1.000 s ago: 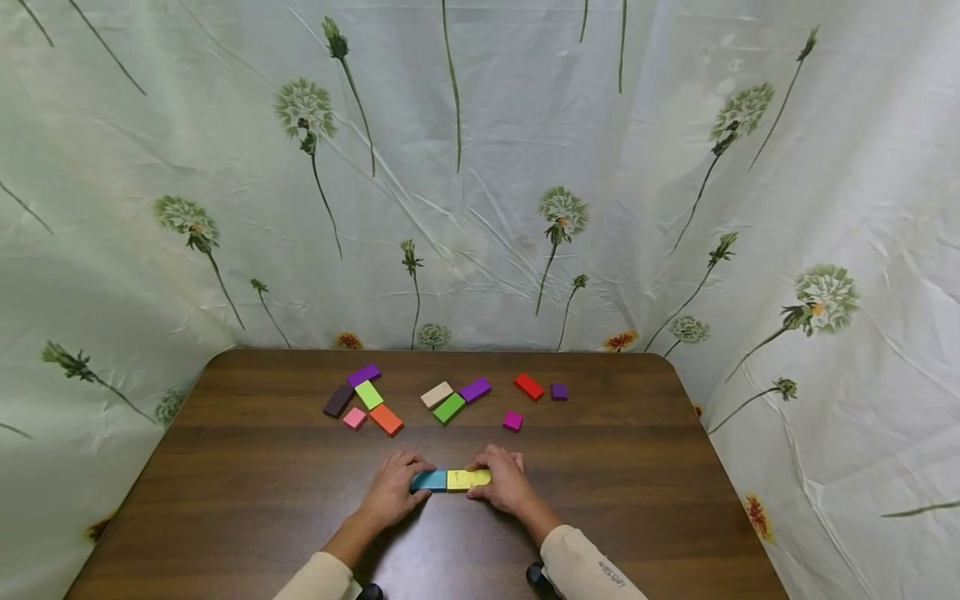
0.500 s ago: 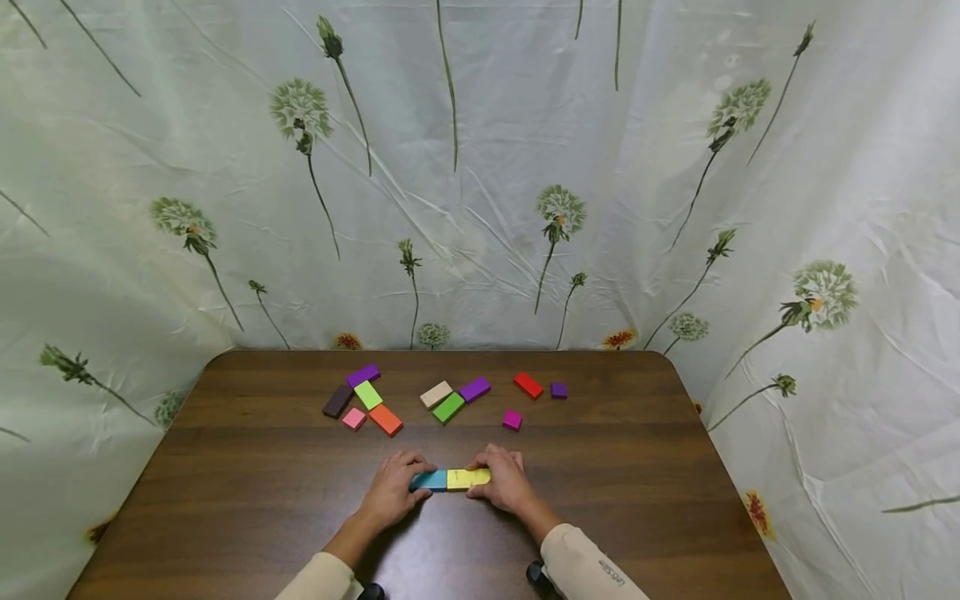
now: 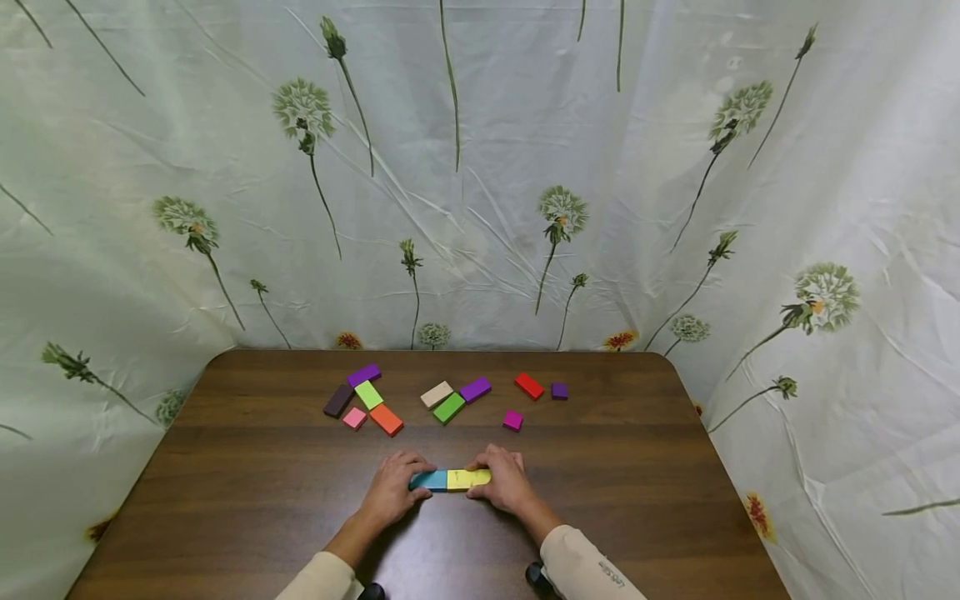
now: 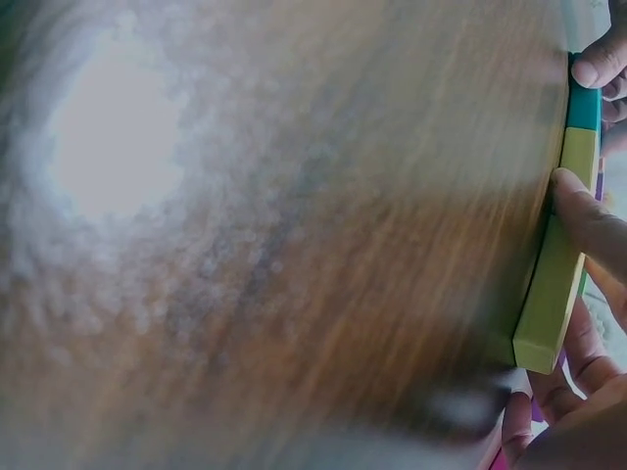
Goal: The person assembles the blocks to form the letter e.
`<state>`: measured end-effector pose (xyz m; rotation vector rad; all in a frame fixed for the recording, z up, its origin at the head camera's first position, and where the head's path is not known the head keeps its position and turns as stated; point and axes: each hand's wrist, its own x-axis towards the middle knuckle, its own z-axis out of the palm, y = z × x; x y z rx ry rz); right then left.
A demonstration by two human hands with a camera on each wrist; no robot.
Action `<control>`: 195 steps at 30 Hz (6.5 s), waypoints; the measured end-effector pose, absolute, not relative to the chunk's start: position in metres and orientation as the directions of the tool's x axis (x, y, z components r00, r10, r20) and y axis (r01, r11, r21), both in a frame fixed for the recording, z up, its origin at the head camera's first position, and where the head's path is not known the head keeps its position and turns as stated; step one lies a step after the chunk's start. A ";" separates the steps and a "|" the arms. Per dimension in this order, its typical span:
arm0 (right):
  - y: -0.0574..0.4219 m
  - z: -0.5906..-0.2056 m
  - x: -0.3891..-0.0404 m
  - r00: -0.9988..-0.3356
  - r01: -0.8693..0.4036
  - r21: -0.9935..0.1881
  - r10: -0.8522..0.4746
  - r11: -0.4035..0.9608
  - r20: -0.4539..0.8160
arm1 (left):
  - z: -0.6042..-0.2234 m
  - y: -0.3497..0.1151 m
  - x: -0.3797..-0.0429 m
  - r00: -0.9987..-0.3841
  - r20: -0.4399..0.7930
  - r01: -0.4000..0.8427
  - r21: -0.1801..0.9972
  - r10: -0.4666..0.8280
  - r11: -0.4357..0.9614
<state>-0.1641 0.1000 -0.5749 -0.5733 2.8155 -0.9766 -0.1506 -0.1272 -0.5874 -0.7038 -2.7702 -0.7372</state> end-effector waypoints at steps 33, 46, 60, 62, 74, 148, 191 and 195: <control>0.102 -0.579 -0.168 -0.901 -0.359 -0.641 -0.432 0.678 0.048 | -0.582 -0.125 -0.151 -0.909 0.241 0.417 0.461 0.341 0.783; 0.111 -0.568 -0.172 -0.858 -0.366 -0.654 -0.512 0.663 -0.039 | -0.578 -0.121 -0.155 -0.920 0.150 0.390 0.423 0.361 0.818; 0.161 -0.547 -0.215 -0.867 -0.397 -0.692 -0.494 0.603 0.066 | -0.571 -0.124 -0.159 -0.933 0.103 0.353 0.458 0.346 0.816; 0.168 -0.547 -0.223 -0.880 -0.390 -0.697 -0.467 0.602 0.089 | -0.570 -0.124 -0.159 -0.934 0.098 0.349 0.463 0.344 0.815; 0.196 -0.542 -0.279 -0.935 -0.324 -0.649 -0.338 0.688 0.109 | -0.568 -0.123 -0.162 -0.934 0.100 0.348 0.469 0.343 0.811; 0.176 -0.537 -0.249 -0.903 -0.331 -0.604 -0.429 0.725 -0.020 | -0.568 -0.121 -0.159 -0.924 0.085 0.372 0.419 0.372 0.829; 0.156 -0.560 -0.218 -0.759 -0.512 -0.580 -0.650 0.634 -0.041 | -0.568 -0.124 -0.161 -0.927 0.076 0.362 0.446 0.368 0.819; 0.156 -0.561 -0.217 -0.758 -0.502 -0.586 -0.650 0.636 -0.057 | -0.567 -0.124 -0.160 -0.930 0.072 0.353 0.446 0.360 0.823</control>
